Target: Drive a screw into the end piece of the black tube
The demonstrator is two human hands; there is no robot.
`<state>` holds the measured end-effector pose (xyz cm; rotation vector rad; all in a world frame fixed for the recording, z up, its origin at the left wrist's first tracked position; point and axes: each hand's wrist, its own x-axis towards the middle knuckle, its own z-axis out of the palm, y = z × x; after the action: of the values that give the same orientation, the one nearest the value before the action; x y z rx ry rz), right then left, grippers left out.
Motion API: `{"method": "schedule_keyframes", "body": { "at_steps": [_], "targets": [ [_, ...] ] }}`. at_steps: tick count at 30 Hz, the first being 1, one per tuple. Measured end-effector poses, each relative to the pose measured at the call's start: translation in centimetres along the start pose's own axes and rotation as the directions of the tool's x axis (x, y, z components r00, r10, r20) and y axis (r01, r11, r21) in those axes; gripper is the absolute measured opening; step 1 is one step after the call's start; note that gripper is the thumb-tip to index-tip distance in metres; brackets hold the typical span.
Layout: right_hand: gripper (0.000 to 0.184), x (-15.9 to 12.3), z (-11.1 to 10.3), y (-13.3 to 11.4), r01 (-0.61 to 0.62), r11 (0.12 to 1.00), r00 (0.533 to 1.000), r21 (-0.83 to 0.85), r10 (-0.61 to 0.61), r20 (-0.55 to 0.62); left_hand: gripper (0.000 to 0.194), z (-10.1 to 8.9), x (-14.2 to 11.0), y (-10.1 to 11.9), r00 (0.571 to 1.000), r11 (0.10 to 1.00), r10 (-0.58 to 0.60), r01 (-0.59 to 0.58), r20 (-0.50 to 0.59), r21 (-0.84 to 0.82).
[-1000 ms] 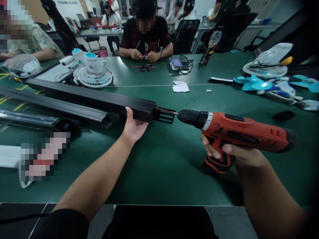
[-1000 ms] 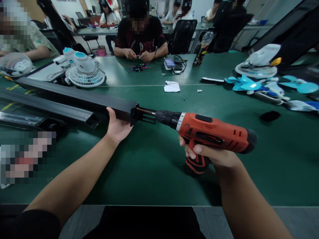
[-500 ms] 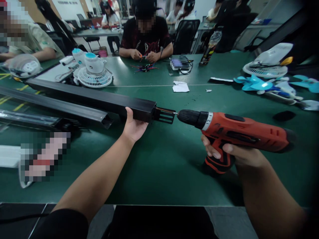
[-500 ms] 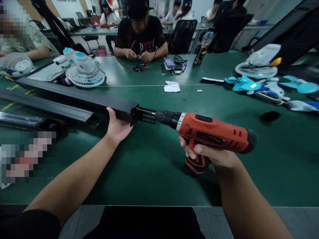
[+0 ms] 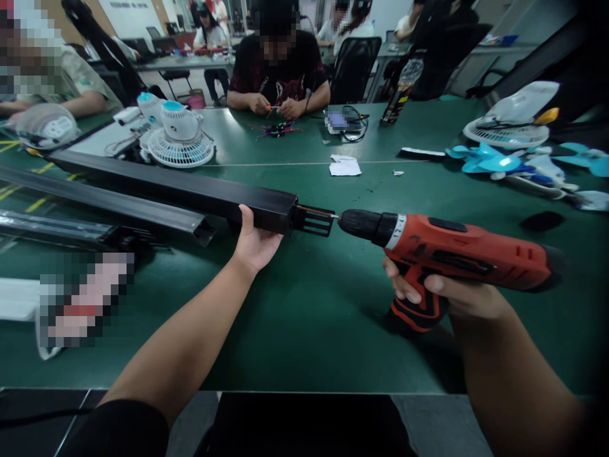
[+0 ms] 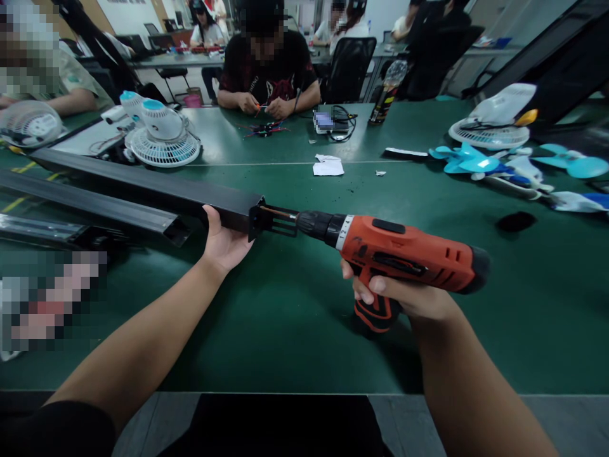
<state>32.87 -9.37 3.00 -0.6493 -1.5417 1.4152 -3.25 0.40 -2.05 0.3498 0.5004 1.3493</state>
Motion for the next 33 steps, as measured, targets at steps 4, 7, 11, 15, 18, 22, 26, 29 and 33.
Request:
{"method": "schedule_keyframes", "body": {
  "at_steps": [4,7,11,15,18,22,26,29,33],
  "targets": [
    [0.035,0.0,0.2,0.0,-0.006,1.0,1.0,-0.007,0.006,-0.018,0.081,-0.1,0.0,0.0,1.0,1.0,-0.003,0.004,0.013,-0.015],
    [0.032,0.0,0.3,-0.1,-0.017,1.0,0.999,-0.016,0.016,-0.028,0.083,-0.6,0.2,0.1,0.999,0.997,-0.019,0.021,0.029,-0.073],
    [0.034,0.1,0.3,-0.1,0.005,1.0,1.0,-0.003,-0.005,-0.01,0.087,-0.7,0.3,0.1,1.0,1.0,-0.002,0.002,0.0,-0.028],
    [0.036,0.1,0.1,-0.1,-0.008,1.0,1.0,0.0,0.008,0.0,0.089,-0.4,0.2,0.0,1.0,1.0,-0.007,0.007,0.003,-0.009],
    [0.036,0.0,0.0,-0.1,-0.019,1.0,1.0,-0.02,0.019,-0.003,0.09,-0.6,0.3,-0.1,1.0,0.999,-0.012,0.013,0.024,-0.034],
    [0.037,-0.1,0.1,-0.2,-0.021,0.999,1.0,-0.038,0.021,-0.013,0.088,-0.8,0.4,-0.1,1.0,0.998,-0.02,0.021,0.023,-0.059],
    [0.035,0.0,0.2,-0.4,-0.024,0.999,1.0,-0.043,0.024,-0.01,0.086,-0.3,0.2,0.0,1.0,0.999,-0.023,0.023,0.007,-0.041],
    [0.036,0.0,0.1,-0.4,-0.03,0.998,1.0,-0.053,0.03,-0.01,0.086,0.3,-0.1,0.0,1.0,1.0,-0.015,0.015,-0.017,0.006],
    [0.036,0.0,-0.1,-0.2,-0.012,0.999,1.0,-0.041,0.013,0.009,0.087,0.8,-0.3,-0.1,0.999,1.0,0.004,-0.003,-0.044,0.014]
  ]
}}
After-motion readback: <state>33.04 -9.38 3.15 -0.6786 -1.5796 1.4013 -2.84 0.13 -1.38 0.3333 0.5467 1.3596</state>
